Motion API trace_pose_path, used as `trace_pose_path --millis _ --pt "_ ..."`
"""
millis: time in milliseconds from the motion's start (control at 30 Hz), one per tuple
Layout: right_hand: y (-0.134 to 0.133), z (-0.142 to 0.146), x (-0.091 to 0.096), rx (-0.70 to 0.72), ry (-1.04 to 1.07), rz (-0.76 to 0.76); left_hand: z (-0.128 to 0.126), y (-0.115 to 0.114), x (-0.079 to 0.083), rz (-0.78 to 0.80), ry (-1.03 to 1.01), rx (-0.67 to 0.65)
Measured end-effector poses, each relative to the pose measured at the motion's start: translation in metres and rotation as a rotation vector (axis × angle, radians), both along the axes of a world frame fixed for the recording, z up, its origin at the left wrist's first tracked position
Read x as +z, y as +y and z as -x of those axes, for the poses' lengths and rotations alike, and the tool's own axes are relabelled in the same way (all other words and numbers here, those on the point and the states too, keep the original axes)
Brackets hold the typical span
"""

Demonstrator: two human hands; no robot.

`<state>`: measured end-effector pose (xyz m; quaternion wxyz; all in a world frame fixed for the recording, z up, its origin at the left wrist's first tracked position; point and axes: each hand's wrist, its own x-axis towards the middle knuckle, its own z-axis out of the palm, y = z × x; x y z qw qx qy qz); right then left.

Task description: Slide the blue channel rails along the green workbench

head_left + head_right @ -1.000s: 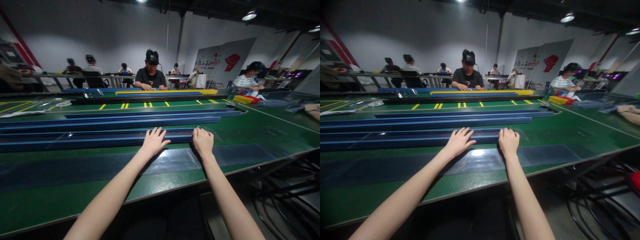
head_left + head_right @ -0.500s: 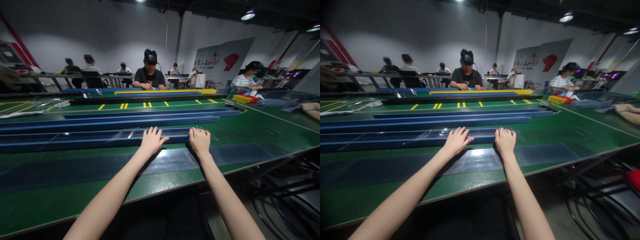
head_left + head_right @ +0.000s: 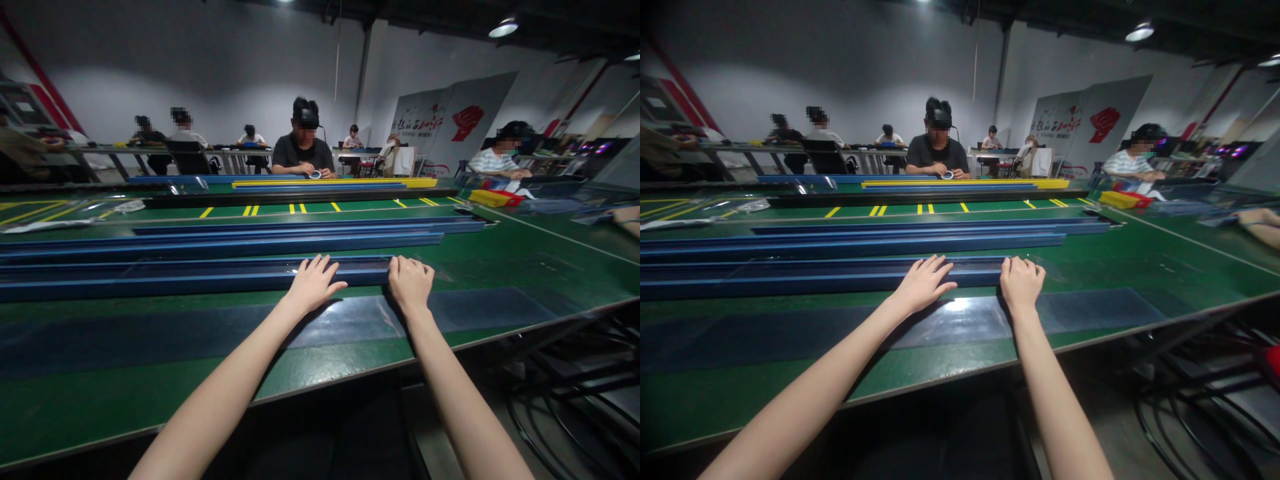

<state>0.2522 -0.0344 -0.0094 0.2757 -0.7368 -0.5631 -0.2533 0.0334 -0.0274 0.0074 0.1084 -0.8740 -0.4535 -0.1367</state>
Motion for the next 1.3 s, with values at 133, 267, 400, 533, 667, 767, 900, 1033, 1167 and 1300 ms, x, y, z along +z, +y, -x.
trace_pose_path --millis 133,267,400,533,667,767,900,1033,1167,1300 --pt "-0.002 0.004 0.002 0.109 -0.049 0.038 0.0 -0.002 0.006 -0.019 -0.032 0.094" --pt "-0.004 0.008 0.002 0.276 -0.133 0.063 0.001 -0.003 0.009 -0.053 -0.051 0.204" --pt "-0.003 0.011 0.0 0.445 -0.172 0.057 0.001 -0.002 0.005 -0.083 -0.06 0.156" --pt "-0.002 0.014 0.0 0.573 -0.195 0.091 -0.003 -0.004 0.0 -0.083 -0.022 -0.006" --pt "-0.003 0.015 0.002 0.555 -0.177 0.09 -0.004 -0.005 0.0 -0.066 -0.007 -0.033" --pt "-0.003 0.013 0.002 0.445 -0.146 0.071 -0.002 -0.004 0.003 -0.072 -0.026 -0.024" --pt "-0.002 0.008 0.001 0.269 -0.089 0.034 0.001 -0.002 0.007 -0.098 -0.054 0.021" --pt "-0.001 0.005 0.0 0.188 -0.065 0.025 0.002 -0.003 0.01 -0.117 -0.051 0.069" --pt "-0.002 0.007 0.001 0.261 -0.087 0.066 0.001 -0.002 0.007 -0.141 -0.038 -0.009" --pt "-0.002 0.012 0.0 0.447 -0.141 0.098 0.0 -0.002 0.002 -0.147 -0.016 -0.114"
